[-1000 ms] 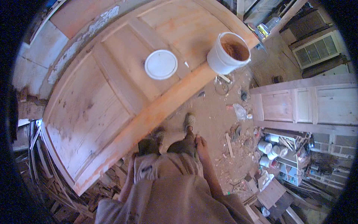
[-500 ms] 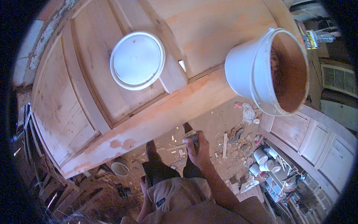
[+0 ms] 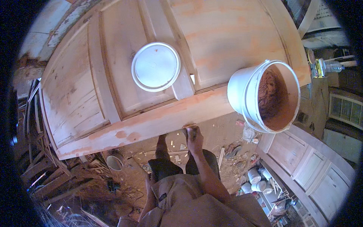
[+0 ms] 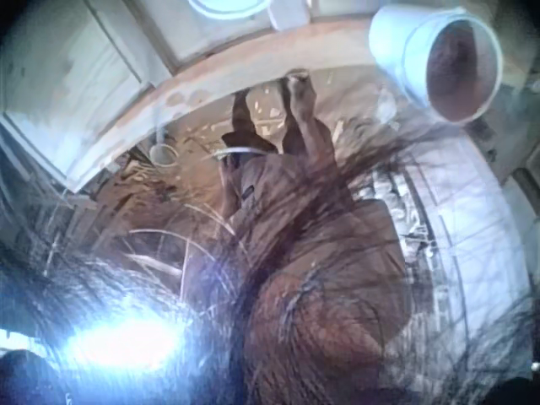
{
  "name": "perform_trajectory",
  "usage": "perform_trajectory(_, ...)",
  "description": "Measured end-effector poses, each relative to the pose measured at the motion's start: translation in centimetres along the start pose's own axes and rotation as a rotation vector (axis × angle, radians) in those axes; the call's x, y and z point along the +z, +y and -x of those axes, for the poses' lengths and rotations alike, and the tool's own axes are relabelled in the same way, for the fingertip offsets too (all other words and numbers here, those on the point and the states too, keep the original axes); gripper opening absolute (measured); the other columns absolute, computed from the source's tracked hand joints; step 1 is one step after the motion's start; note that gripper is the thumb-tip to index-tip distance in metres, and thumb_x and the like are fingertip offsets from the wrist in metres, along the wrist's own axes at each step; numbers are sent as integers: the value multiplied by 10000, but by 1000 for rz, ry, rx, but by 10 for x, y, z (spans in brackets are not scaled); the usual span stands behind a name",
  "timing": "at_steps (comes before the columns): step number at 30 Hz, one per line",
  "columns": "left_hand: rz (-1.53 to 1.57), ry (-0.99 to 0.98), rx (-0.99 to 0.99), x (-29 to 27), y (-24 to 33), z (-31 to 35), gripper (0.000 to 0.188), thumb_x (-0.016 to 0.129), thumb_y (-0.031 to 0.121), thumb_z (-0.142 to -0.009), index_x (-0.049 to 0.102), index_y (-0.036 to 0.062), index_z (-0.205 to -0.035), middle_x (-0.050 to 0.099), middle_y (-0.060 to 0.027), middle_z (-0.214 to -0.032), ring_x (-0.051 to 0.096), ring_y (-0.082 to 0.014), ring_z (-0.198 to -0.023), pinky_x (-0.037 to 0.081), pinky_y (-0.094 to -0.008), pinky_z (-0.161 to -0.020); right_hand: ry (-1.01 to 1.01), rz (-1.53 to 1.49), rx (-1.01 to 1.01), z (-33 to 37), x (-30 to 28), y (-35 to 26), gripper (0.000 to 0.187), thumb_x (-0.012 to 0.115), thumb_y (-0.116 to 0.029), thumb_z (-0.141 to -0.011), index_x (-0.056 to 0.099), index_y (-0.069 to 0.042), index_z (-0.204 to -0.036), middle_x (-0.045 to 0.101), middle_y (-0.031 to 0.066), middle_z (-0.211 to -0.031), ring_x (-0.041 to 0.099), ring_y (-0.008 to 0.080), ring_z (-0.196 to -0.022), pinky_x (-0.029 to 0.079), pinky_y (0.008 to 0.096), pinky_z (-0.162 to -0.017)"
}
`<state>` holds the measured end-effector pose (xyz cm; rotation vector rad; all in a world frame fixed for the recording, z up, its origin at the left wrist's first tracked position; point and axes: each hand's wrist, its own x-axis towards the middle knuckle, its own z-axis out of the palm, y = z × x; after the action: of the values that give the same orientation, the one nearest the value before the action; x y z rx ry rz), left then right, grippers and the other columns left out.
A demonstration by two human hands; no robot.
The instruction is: The person applies a brown paste from a bucket to the edges and gaps of a wooden door using a putty knife and their finger, dipping the knife back into the bucket to retrieve more material several times.
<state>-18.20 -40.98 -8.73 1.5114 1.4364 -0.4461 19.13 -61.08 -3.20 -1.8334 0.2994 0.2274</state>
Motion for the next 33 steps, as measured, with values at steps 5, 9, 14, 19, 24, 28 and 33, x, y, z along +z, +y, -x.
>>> perform_trajectory(5,-175,-14,138,5,43,1,377,539,324,-934,615,-14,-1082,653,-209,-1043,636,-307,-981,494,-395,-834,-96,312,149,-1,-46,11,358,596,-336,-922,481,-14,-1028,639,131,-795,620,235,-702,487,371,-651)
perform_trajectory(9,-191,24,205,2,57,-1,413,527,357,-935,613,-12,-1098,650,-220,-1050,633,-326,-998,484,-401,-854,-136,315,-63,10,-89,-8,438,648,-294,-899,409,-28,-1152,570,84,-734,548,138,-617,454,305,-569)
perform_trajectory(14,-115,26,315,7,94,-9,426,533,365,-929,609,-8,-1120,648,-226,-1053,634,-337,-988,478,-408,-857,-371,75,89,5,-143,-53,203,541,-204,-964,489,-10,-995,552,50,-721,526,102,-594,451,277,-568)
perform_trajectory(19,114,-61,243,4,121,-20,416,525,361,-938,609,2,-1131,660,-195,-1049,642,-302,-974,484,-394,-848,-356,614,-252,-44,-159,-71,300,494,-273,-983,583,-16,-857,581,80,-658,572,181,-576,441,340,-545)
perform_trajectory(24,182,-62,276,-14,146,-5,414,521,357,-944,604,2,-1140,673,-158,-1036,643,-251,-969,492,-365,-840,-286,1020,-400,-58,-124,-123,338,538,-405,-925,635,-84,-886,645,157,-750,630,335,-675,478,449,-607)
perform_trajectory(28,195,3,355,-24,123,-33,417,513,346,-947,602,-16,-1135,670,-173,-1028,641,-255,-969,486,-361,-859,-393,1126,-469,-47,-92,-143,396,530,-507,-888,656,-133,-908,668,164,-812,653,368,-769,500,480,-660)
perform_trajectory(33,174,2,266,-44,109,-48,432,519,338,-938,599,-46,-1120,671,-180,-1004,643,-251,-940,499,-351,-817,-431,1211,-573,-28,-42,-141,407,530,-499,-892,656,-113,-906,665,173,-803,649,381,-767,501,467,-676)
